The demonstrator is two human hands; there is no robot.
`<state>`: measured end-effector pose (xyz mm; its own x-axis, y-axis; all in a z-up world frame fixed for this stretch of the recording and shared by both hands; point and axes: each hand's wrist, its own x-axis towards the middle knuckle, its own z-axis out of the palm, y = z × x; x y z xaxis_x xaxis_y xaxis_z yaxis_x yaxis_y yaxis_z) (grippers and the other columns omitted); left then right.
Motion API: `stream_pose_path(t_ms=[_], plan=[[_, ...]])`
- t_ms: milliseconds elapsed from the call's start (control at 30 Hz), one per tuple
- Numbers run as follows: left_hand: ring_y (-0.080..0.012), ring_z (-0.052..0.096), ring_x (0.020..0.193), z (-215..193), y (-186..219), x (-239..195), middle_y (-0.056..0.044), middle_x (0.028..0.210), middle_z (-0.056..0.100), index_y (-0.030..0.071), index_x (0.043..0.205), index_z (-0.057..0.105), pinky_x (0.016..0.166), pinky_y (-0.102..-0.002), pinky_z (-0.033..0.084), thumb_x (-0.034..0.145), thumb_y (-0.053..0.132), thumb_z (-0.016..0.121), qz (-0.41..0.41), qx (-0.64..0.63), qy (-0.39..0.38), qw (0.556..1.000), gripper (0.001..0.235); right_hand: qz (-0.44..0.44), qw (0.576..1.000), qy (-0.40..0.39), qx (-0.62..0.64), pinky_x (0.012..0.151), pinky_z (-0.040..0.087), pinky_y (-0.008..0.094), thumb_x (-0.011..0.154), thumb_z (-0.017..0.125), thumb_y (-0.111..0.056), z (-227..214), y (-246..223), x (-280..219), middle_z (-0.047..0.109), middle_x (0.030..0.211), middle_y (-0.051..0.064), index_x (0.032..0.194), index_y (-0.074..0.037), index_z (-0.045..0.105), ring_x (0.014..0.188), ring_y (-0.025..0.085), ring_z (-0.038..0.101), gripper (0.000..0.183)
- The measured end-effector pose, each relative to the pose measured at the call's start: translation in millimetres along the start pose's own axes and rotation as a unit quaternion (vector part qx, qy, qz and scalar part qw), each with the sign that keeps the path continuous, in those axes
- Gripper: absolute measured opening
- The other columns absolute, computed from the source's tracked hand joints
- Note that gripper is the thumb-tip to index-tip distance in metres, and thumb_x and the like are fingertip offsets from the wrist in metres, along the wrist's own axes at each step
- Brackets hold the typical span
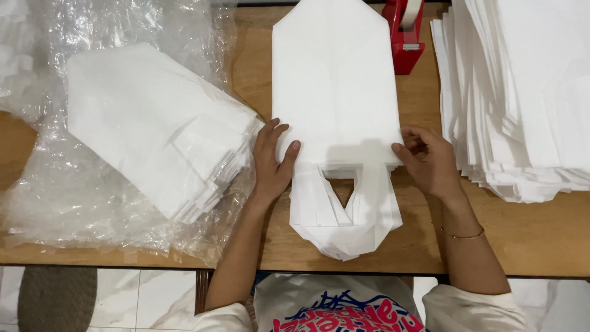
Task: The person folds white plastic shopping bags by hand on a wooden table. They repeatedly pick up a bag, fold it flat, and place it into a growing stack. A red tape dispenser and bubble wrap are visible on the table but are not used.
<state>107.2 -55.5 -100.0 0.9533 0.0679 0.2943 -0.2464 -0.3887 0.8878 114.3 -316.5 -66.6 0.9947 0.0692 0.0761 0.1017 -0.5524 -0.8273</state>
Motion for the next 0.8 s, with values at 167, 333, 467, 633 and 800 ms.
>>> stream_pose_path(t_ms=[167, 333, 467, 633, 800], plan=[[-0.0328, 0.038, 0.113, 4, -3, -2, -0.018, 0.116, 0.037, 0.000, 0.111, 0.047, 0.097, -0.048, 0.028, 0.085, 0.022, 0.055, 0.043, 0.001, 0.017, 0.999, 0.034, 0.048, 0.994, 0.004, 0.097, 0.071, 0.041, 0.029, 0.083, 0.062, -0.012, -6, 1, 0, 0.045, 0.077, 0.007, 0.110, -0.001, 0.053, 0.077, 0.015, 0.043, 0.030], [-0.0332, 0.039, 0.112, 1, -5, -1, -0.019, 0.116, 0.039, 0.000, 0.111, 0.047, 0.096, -0.049, 0.029, 0.083, 0.021, 0.058, 0.089, -0.005, 0.021, 0.996, 0.036, 0.038, 0.993, 0.001, 0.112, 0.070, 0.042, 0.028, 0.080, 0.062, -0.005, -15, 3, 0, 0.048, 0.077, 0.009, 0.109, 0.000, 0.054, 0.075, 0.014, 0.045, 0.030], [-0.0329, 0.040, 0.112, 2, -10, 0, -0.019, 0.116, 0.039, 0.000, 0.110, 0.048, 0.096, -0.048, 0.029, 0.082, 0.020, 0.061, 0.123, 0.003, 0.034, 0.992, 0.037, 0.053, 0.987, -0.015, 0.154, 0.072, 0.043, 0.029, 0.079, 0.061, -0.002, -18, -11, -1, 0.051, 0.077, 0.011, 0.108, 0.001, 0.053, 0.076, 0.015, 0.047, 0.031], [-0.0321, 0.040, 0.113, 7, -14, -2, -0.018, 0.118, 0.039, 0.001, 0.109, 0.049, 0.098, -0.048, 0.027, 0.080, 0.021, 0.062, 0.135, 0.010, 0.042, 0.990, 0.037, 0.046, 0.986, -0.018, 0.156, 0.072, 0.043, 0.029, 0.078, 0.061, -0.001, -20, -7, 1, 0.051, 0.077, 0.010, 0.110, 0.001, 0.053, 0.076, 0.015, 0.048, 0.032], [-0.0310, 0.039, 0.114, 9, -21, -2, -0.018, 0.118, 0.040, 0.001, 0.109, 0.050, 0.100, -0.047, 0.024, 0.080, 0.022, 0.062, 0.137, 0.016, 0.044, 0.989, 0.038, 0.043, 0.988, -0.032, 0.144, 0.071, 0.044, 0.033, 0.077, 0.058, 0.004, -21, 5, 0, 0.050, 0.076, 0.012, 0.110, 0.002, 0.052, 0.074, 0.018, 0.047, 0.034]])
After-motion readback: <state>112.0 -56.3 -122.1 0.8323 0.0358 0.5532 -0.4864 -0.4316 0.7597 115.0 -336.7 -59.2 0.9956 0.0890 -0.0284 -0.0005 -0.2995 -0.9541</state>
